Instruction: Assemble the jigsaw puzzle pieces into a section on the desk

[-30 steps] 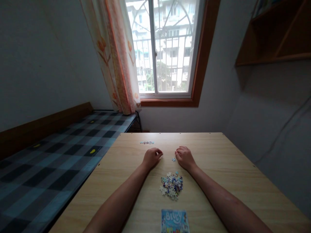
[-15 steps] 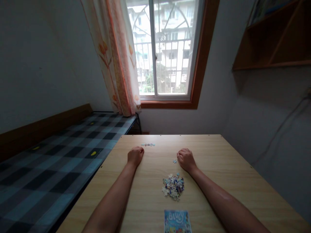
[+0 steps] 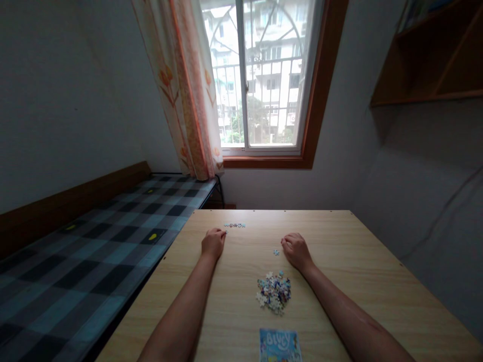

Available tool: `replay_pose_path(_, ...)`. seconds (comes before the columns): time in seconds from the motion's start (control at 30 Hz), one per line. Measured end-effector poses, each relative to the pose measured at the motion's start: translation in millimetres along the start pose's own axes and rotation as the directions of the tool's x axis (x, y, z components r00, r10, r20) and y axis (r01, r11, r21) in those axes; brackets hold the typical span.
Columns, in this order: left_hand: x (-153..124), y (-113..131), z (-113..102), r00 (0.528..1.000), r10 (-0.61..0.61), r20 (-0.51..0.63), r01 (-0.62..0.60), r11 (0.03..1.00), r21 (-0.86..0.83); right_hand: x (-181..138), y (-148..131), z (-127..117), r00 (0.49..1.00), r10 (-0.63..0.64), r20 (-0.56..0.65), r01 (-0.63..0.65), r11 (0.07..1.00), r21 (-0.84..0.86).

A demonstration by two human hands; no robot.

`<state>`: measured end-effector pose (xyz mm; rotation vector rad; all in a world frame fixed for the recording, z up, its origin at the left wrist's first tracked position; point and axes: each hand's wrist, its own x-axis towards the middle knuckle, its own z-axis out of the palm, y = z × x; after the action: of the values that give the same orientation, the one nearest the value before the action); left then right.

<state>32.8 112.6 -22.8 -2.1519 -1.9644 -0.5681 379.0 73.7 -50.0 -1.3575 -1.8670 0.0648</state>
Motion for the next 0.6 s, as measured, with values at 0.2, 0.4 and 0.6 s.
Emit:
replay_pose_path(0.2,2.7,-3.3,4.8,0.998,-0.051,-0.028,0.05,0.998,-0.032,0.4,2.1,-2.1,0.999,0.043,-0.002,-0.043,0.993,0.106)
replay_pose_path(0.4,2.0,-3.4,5.2,0.997,-0.07,-0.015,0.069,0.997,-0.043,0.6,4.4,-4.7,0.995,0.101,0.005,-0.1,0.977,0.186)
replay_pose_path(0.6,-1.0,5.5,6.7,0.992,-0.122,-0.014,0.122,0.992,-0.039,1.1,6.4,-7.0,0.989,0.144,0.022,-0.145,0.957,0.25)
